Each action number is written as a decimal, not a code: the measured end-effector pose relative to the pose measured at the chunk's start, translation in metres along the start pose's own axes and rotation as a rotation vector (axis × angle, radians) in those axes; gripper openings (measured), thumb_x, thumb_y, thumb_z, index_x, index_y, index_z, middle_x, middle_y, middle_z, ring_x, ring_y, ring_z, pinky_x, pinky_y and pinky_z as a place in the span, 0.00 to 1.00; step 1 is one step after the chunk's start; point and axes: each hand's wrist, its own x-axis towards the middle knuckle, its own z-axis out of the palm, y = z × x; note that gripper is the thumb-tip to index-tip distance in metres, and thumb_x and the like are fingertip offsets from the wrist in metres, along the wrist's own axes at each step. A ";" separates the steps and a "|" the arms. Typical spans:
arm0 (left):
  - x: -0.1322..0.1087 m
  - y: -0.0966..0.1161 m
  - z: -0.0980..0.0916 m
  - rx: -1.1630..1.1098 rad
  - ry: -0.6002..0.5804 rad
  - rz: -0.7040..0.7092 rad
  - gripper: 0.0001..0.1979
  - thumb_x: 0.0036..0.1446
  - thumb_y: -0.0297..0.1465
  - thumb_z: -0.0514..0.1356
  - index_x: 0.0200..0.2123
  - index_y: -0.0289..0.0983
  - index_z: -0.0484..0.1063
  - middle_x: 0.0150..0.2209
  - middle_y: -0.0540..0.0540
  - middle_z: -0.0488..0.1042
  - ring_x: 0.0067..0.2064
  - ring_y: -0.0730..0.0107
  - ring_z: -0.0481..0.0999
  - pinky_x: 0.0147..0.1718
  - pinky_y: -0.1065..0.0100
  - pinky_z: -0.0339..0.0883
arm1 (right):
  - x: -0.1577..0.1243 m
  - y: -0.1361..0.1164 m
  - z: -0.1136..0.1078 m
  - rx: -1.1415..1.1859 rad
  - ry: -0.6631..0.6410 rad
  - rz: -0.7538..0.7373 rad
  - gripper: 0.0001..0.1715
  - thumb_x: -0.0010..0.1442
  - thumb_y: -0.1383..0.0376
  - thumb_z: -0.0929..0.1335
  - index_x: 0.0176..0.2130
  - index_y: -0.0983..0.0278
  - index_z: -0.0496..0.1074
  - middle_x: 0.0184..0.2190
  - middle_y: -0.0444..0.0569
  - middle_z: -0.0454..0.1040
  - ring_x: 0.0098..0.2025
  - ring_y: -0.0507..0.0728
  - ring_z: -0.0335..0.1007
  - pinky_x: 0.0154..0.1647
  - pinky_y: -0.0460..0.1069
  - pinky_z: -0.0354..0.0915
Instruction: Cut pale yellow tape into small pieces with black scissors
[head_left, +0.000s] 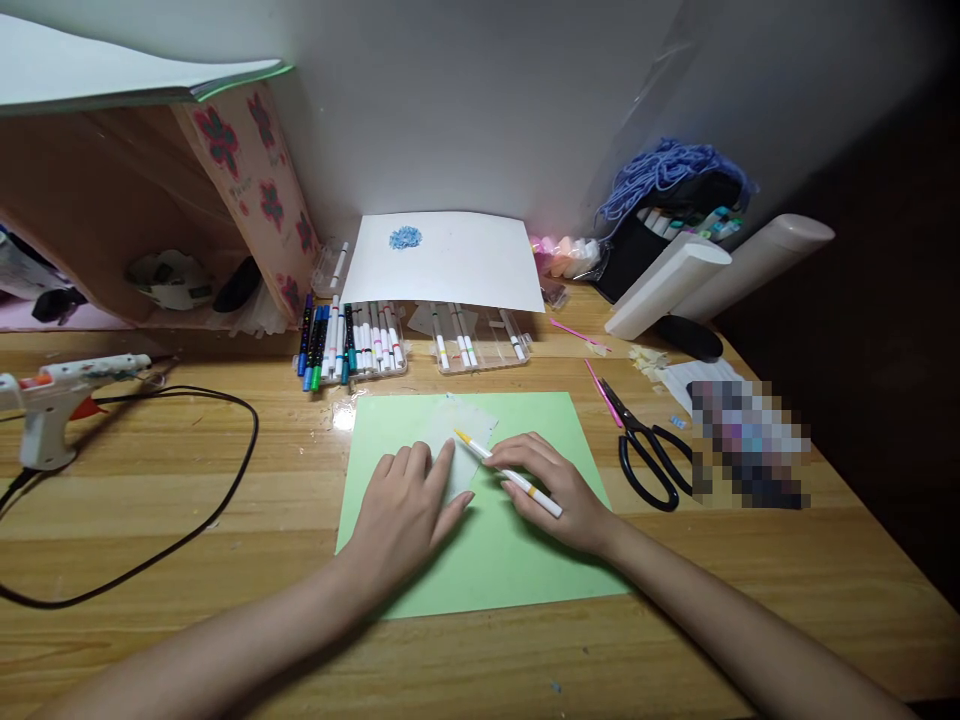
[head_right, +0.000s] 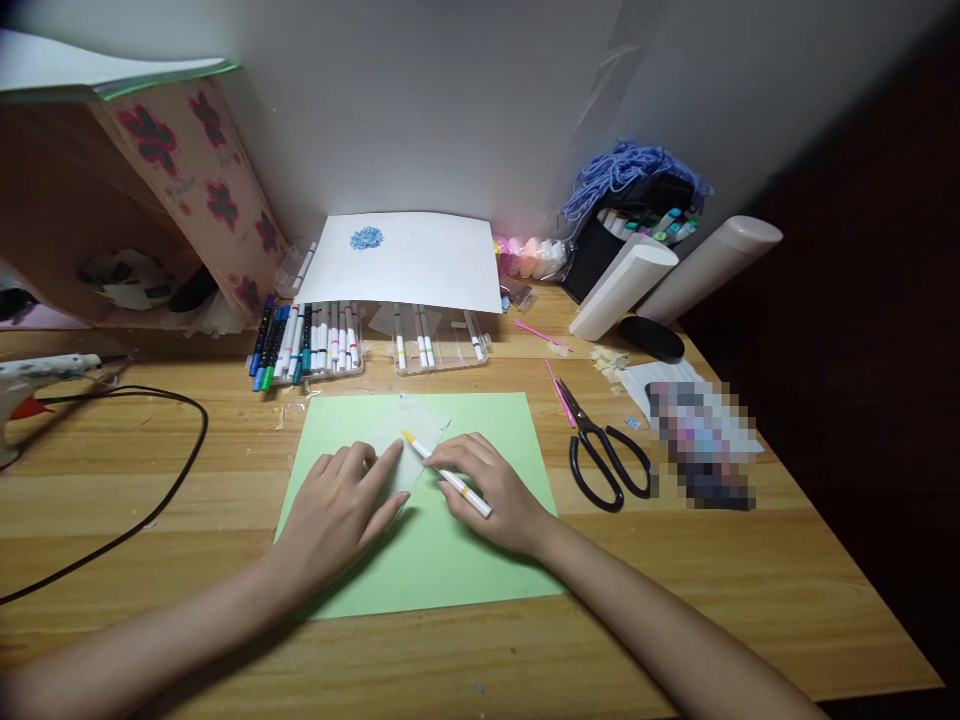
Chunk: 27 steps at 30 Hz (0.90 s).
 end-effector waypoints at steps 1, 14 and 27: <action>0.000 0.000 0.001 -0.035 0.017 0.014 0.26 0.62 0.42 0.44 0.55 0.31 0.64 0.38 0.37 0.71 0.36 0.57 0.70 0.32 0.58 0.65 | 0.001 0.001 0.000 0.013 -0.014 0.002 0.18 0.60 0.69 0.62 0.50 0.57 0.66 0.44 0.52 0.71 0.48 0.60 0.65 0.50 0.57 0.62; 0.004 -0.009 0.017 -0.266 0.012 0.057 0.25 0.62 0.38 0.48 0.59 0.31 0.57 0.61 0.35 0.58 0.60 0.53 0.60 0.56 0.52 0.60 | 0.037 0.024 -0.011 0.142 -0.074 0.220 0.15 0.61 0.65 0.63 0.48 0.60 0.69 0.46 0.51 0.73 0.47 0.58 0.69 0.48 0.53 0.65; 0.005 -0.009 0.016 -0.297 0.001 0.023 0.25 0.62 0.39 0.48 0.58 0.32 0.59 0.60 0.34 0.59 0.59 0.51 0.60 0.55 0.51 0.59 | 0.036 0.024 -0.011 0.138 0.012 0.280 0.13 0.62 0.63 0.63 0.46 0.61 0.70 0.44 0.50 0.74 0.46 0.58 0.70 0.47 0.52 0.65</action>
